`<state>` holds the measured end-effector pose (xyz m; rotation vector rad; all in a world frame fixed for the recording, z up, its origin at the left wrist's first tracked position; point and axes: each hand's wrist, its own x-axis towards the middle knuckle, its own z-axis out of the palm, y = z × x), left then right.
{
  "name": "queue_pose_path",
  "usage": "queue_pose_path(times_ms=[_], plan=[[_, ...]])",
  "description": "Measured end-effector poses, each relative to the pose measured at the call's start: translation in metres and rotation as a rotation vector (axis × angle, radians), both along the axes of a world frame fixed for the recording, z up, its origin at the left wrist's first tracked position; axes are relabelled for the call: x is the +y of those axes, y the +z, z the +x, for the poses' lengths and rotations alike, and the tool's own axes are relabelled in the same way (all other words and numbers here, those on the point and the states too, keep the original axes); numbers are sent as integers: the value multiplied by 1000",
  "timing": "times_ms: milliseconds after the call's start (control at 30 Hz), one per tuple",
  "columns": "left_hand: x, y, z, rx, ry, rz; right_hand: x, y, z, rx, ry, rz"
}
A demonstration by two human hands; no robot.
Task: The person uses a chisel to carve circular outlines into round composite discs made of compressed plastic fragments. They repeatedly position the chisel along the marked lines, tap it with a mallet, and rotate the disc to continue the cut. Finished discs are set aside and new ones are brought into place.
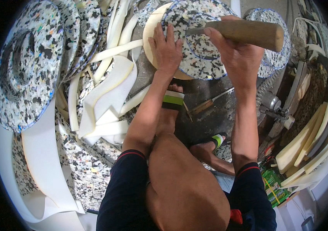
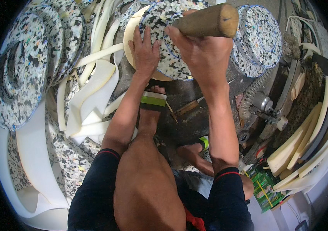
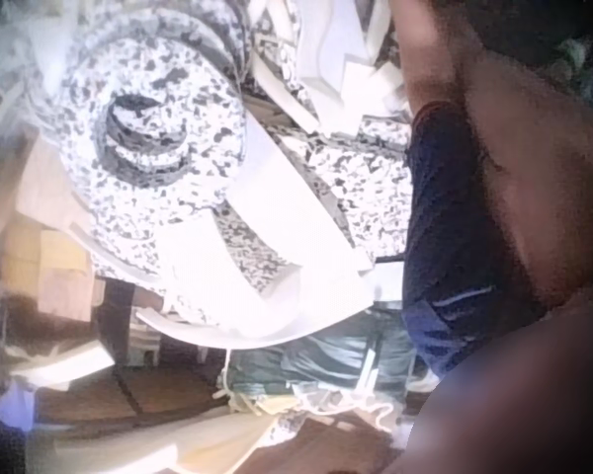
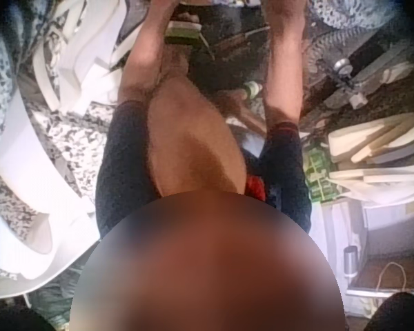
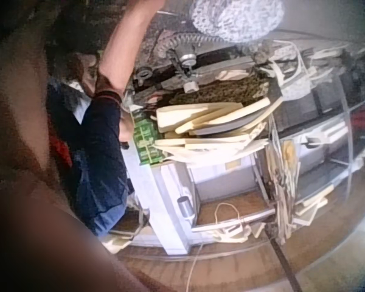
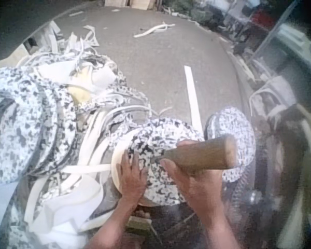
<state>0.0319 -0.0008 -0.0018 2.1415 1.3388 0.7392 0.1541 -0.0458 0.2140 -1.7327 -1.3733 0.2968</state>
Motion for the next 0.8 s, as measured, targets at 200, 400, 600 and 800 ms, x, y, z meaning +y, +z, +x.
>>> queue_pose_path(times_ms=[200,400,600,800], plan=[[-1,-2,0,-47,5,11,-11,5,7,297,-13,86],[1,-3,0,-30,-9,-44,3,-19,9,35,5,48],[1,-3,1,-56,1,-27,-7,7,11,202,-26,68],[1,-1,1,-14,-5,-72,11,-10,10,48,-58,84]])
